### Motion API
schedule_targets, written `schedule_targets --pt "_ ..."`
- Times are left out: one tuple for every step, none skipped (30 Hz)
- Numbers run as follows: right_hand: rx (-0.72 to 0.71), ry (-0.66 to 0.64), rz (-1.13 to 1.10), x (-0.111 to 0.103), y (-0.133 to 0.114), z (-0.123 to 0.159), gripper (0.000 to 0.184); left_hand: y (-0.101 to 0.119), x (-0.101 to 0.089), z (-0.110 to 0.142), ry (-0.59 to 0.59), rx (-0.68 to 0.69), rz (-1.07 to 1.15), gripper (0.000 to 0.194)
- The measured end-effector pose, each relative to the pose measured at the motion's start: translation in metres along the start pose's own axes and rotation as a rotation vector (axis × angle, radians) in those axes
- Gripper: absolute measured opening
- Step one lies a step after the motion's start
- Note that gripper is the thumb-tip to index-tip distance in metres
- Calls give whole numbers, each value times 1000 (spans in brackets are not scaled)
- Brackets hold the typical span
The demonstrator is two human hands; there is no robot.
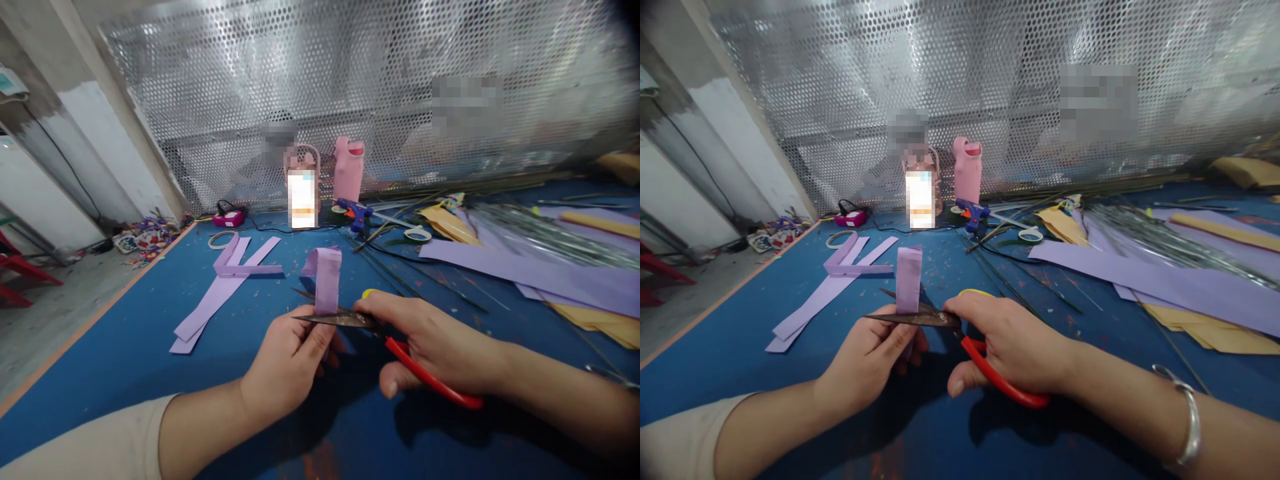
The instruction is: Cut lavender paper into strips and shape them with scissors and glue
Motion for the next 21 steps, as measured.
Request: schedule_targets --pt "-5 4 -6 0 0 0 70 0 0 0 -4 -3 3 34" --pt "-12 10 -12 0 1 0 70 0 1 0 -8 -3 6 35" --pt "-18 15 -17 0 1 1 70 0 1 0 -10 -2 9 36" --pt "-25 20 -21 0 1 1 70 0 1 -1 -12 -2 10 36" --pt "-29 23 -23 0 2 1 70 0 1 -1 -12 -1 11 37" --pt "-32 26 -22 0 2 2 70 1 1 0 -10 1 8 37" --pt "-37 30 -20 0 2 2 70 1 0 0 -8 4 3 37" --pt "-41 33 -17 0 1 2 69 1 0 0 -4 6 -5 37" --pt "-44 37 -16 -1 1 2 69 2 0 1 1 8 -11 37" --pt "-48 40 -16 -1 0 2 68 2 0 1 5 9 -16 37" --pt "-50 42 -18 -1 -1 2 67 2 -1 1 7 8 -17 37" --pt "-50 42 -21 -2 -1 2 66 2 -1 1 9 7 -17 36" --pt "-48 40 -22 -2 -2 1 65 2 -1 2 11 6 -15 35" --pt "-44 38 -21 -2 -2 1 64 2 -1 2 12 6 -12 35" --pt "-39 38 -20 -2 -2 1 63 3 -1 2 14 9 -10 35" --pt "-33 40 -20 -2 -2 0 63 3 -1 2 15 13 -8 34" --pt "-27 46 -22 -3 -1 0 63 4 -2 2 14 16 -5 34" --pt "-22 54 -27 -4 -1 0 64 5 -2 2 13 17 -7 33" --pt "-18 61 -31 -5 0 0 65 6 -2 2 13 20 -17 32" --pt "-14 68 -34 -5 1 1 65 7 -3 2 18 26 -36 31" --pt "-10 73 -33 -6 1 1 66 9 -4 2 30 40 -65 30"
Point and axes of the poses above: each hand's wrist, its own z-axis away from the middle knuckle, its own x-axis out of the palm, y = z × x, the point moved 9 cm from there along -z, towards the middle knuckle, and after that the axes turned 11 degrees about -x, right-handed, at the moved point
